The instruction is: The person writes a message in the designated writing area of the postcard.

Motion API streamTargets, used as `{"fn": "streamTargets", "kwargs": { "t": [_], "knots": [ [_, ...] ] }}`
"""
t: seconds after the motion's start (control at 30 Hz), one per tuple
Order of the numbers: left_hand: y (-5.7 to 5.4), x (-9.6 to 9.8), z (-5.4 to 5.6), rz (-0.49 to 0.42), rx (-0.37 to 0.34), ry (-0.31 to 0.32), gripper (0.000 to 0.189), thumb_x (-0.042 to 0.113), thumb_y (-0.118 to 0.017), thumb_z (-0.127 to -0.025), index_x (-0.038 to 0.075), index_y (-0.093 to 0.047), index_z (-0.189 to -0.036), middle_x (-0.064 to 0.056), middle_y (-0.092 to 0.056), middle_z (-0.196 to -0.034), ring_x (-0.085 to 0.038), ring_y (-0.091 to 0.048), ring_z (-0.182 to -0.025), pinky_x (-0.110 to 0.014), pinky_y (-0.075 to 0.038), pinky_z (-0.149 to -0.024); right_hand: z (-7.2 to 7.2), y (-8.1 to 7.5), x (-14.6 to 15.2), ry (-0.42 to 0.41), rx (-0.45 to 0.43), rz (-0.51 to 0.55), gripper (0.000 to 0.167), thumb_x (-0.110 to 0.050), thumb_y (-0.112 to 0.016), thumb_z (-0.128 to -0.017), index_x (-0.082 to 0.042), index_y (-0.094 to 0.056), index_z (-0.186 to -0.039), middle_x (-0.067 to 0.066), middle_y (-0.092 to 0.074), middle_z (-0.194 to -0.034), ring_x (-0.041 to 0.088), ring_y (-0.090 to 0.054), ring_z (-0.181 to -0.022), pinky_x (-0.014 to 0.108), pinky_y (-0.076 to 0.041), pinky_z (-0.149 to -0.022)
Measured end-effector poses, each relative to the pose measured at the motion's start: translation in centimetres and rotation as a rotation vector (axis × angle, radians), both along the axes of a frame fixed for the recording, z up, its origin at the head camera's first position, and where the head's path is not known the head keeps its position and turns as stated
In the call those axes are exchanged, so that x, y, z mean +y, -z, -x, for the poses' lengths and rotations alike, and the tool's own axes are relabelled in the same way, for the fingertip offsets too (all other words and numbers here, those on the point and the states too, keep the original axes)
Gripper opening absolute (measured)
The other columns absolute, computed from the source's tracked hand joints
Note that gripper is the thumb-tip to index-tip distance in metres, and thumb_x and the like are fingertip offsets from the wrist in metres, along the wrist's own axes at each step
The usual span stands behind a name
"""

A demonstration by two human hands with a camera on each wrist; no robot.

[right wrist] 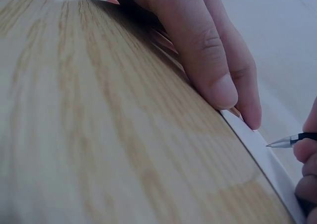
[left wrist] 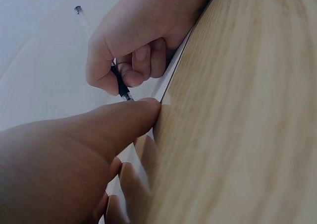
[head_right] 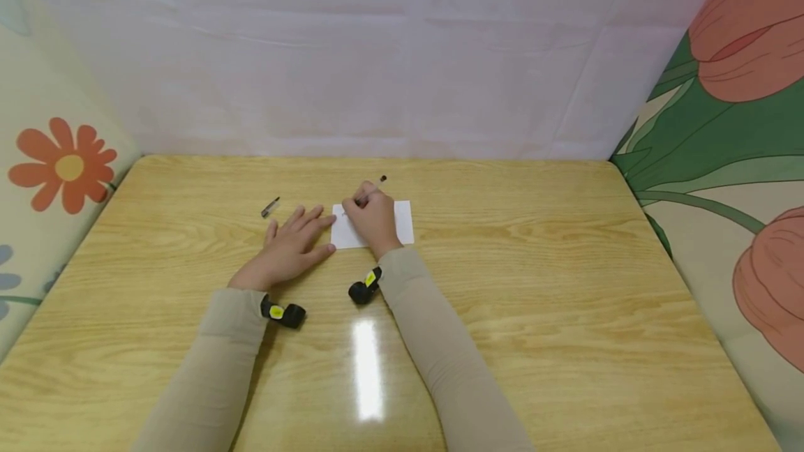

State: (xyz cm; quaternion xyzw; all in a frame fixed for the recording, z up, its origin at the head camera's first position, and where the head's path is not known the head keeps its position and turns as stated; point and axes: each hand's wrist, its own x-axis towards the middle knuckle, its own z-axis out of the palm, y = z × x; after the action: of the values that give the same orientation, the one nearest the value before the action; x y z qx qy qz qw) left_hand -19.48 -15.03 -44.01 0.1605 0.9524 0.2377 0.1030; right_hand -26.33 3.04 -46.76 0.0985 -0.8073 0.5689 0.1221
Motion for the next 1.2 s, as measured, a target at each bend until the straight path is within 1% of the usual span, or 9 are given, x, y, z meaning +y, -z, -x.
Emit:
{"fn": "streamTargets", "kwargs": {
  "t": [0.23,0.5,0.9,1.2],
  "knots": [
    [0.06,-0.02,0.04,0.001,0.0,0.0,0.063,0.042,-0.052,-0.105,0.016,-0.033,-0.159,-0.014,-0.014,-0.169,-0.04,0.001,-0.155,-0.071,0.011,-0.114,-0.01,0.03,0.03,-0.009,-0.009,-0.001,0.014,-0.008,-0.067,-0.086,-0.008,-0.061,-0.074,-0.001,-0.053,-0.064,0.011,-0.049,-0.063,0.022,-0.04,-0.059],
    [0.04,0.02,0.01,0.0,-0.001,-0.004,0.063,0.042,-0.053,-0.105,0.016,-0.034,-0.159,-0.014,-0.014,-0.169,-0.04,0.001,-0.155,-0.071,0.011,-0.114,0.09,0.31,0.05,-0.021,0.002,0.008,0.018,-0.008,-0.065,-0.087,-0.01,-0.056,-0.072,-0.001,-0.049,-0.061,0.011,-0.046,-0.06,0.022,-0.038,-0.057],
    [0.18,-0.02,0.07,-0.001,0.007,-0.003,0.063,0.042,-0.053,-0.105,0.016,-0.035,-0.159,-0.014,-0.016,-0.169,-0.041,0.0,-0.155,-0.072,0.01,-0.114,-0.01,0.28,0.04,-0.017,-0.001,0.002,0.015,-0.008,-0.066,-0.088,-0.008,-0.06,-0.074,0.0,-0.053,-0.063,0.012,-0.048,-0.061,0.023,-0.04,-0.057],
    [-0.05,0.07,-0.02,-0.003,0.002,-0.005,0.063,0.042,-0.053,-0.105,0.016,-0.035,-0.159,-0.014,-0.016,-0.169,-0.04,-0.001,-0.155,-0.072,0.01,-0.114,0.0,0.16,0.0,-0.009,0.002,-0.007,0.016,-0.008,-0.066,-0.087,-0.008,-0.059,-0.073,-0.001,-0.052,-0.063,0.011,-0.047,-0.061,0.023,-0.039,-0.058]
  ]
}}
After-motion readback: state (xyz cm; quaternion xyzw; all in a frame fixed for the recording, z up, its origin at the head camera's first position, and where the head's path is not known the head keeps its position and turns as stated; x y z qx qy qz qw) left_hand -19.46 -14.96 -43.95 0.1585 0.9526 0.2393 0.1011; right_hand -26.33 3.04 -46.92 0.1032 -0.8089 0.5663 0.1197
